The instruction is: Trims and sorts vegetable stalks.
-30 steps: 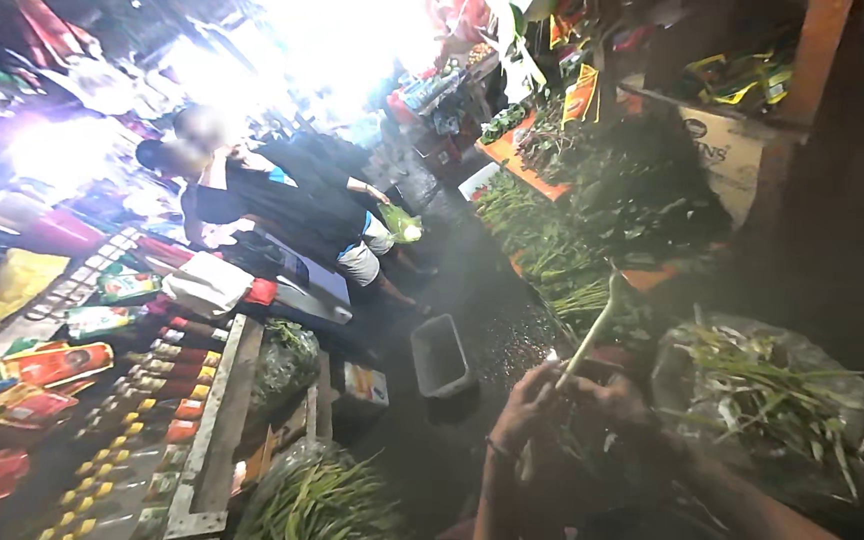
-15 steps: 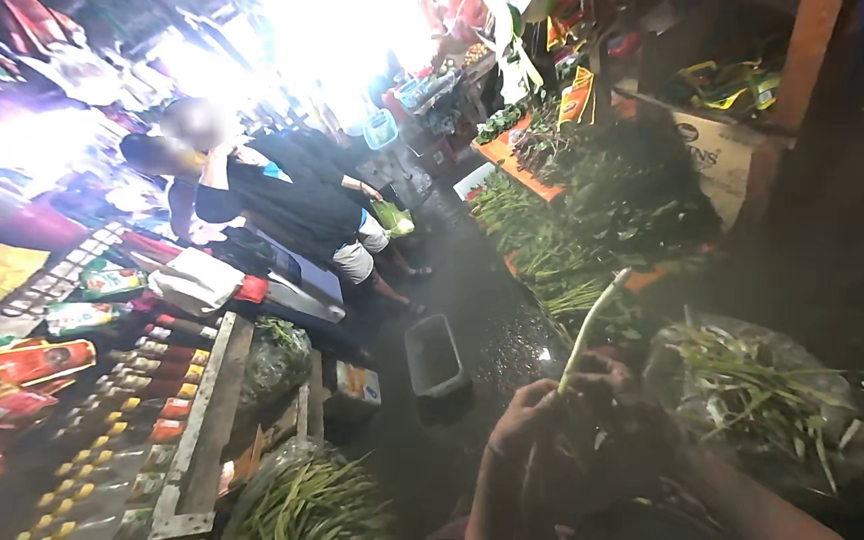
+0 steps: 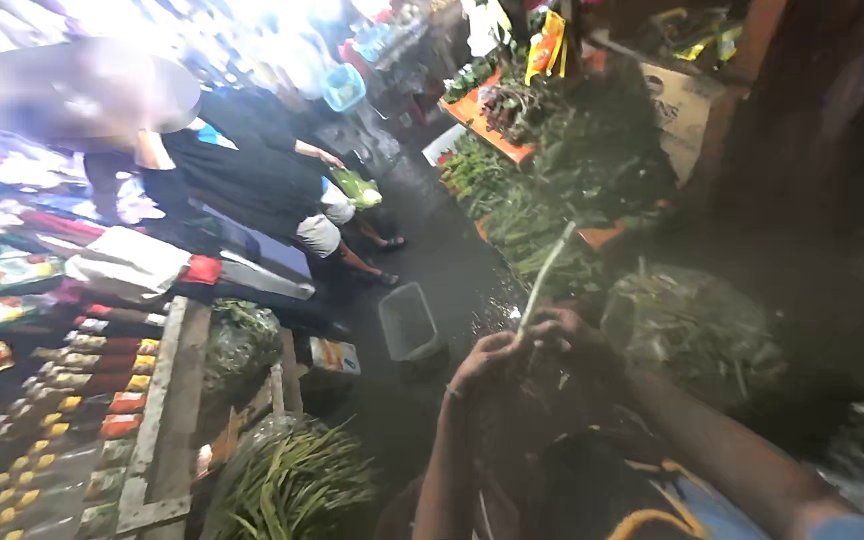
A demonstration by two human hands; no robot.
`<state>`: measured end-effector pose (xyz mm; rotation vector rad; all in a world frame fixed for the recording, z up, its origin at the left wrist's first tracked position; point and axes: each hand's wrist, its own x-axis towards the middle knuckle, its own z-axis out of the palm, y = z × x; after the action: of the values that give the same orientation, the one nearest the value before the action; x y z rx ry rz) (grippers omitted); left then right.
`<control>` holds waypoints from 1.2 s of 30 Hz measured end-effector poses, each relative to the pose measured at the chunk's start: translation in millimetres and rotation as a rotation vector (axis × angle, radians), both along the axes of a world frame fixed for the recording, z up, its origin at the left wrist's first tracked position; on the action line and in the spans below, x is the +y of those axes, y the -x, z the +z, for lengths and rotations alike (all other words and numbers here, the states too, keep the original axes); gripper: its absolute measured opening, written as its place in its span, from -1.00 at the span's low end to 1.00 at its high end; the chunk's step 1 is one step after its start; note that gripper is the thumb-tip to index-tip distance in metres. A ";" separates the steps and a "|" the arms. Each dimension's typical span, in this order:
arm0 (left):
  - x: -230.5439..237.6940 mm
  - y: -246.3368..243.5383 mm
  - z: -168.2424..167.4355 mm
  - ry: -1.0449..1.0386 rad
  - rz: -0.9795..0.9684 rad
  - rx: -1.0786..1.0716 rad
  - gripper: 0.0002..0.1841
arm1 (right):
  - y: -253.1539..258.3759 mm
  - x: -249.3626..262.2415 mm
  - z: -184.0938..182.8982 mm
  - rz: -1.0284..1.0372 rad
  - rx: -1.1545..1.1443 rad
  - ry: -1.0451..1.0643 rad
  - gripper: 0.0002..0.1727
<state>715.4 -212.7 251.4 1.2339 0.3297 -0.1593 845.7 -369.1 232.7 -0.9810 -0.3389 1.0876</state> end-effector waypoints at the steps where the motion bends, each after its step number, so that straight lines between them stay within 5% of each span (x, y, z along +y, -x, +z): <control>1: 0.2 -0.5 0.1 0.022 0.000 0.020 -0.79 | -0.4 -0.6 -0.2 0.012 0.041 -0.009 -0.83; 9: 4.5 1.5 -10.6 0.039 0.031 0.051 -0.80 | -2.4 4.8 -9.2 0.073 0.299 -0.006 -0.79; 15: 0.4 3.1 -4.2 -0.201 -0.065 0.064 -0.81 | 0.3 -1.6 -2.3 0.171 -0.021 0.140 -0.86; 20: 4.9 7.2 -12.1 0.000 -0.177 0.054 -0.73 | -5.7 -5.1 -20.8 0.235 -0.166 -0.090 -0.96; 25: 6.8 15.4 -16.0 0.191 -0.181 0.012 -0.77 | -7.2 -11.6 -26.8 0.283 -0.029 -0.211 -0.91; 30: 12.2 25.6 -19.6 0.176 -0.136 -0.028 -0.73 | -0.4 -13.8 -35.8 0.116 0.363 -0.322 -0.70; 36: 21.4 58.1 -36.8 0.134 -0.144 0.054 -0.83 | -31.6 -27.8 -18.0 -0.287 0.530 -0.289 -0.41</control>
<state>657.3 -191.3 214.6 1.1217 0.2726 -0.3345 877.3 -396.9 214.8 -0.4410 0.0782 0.9604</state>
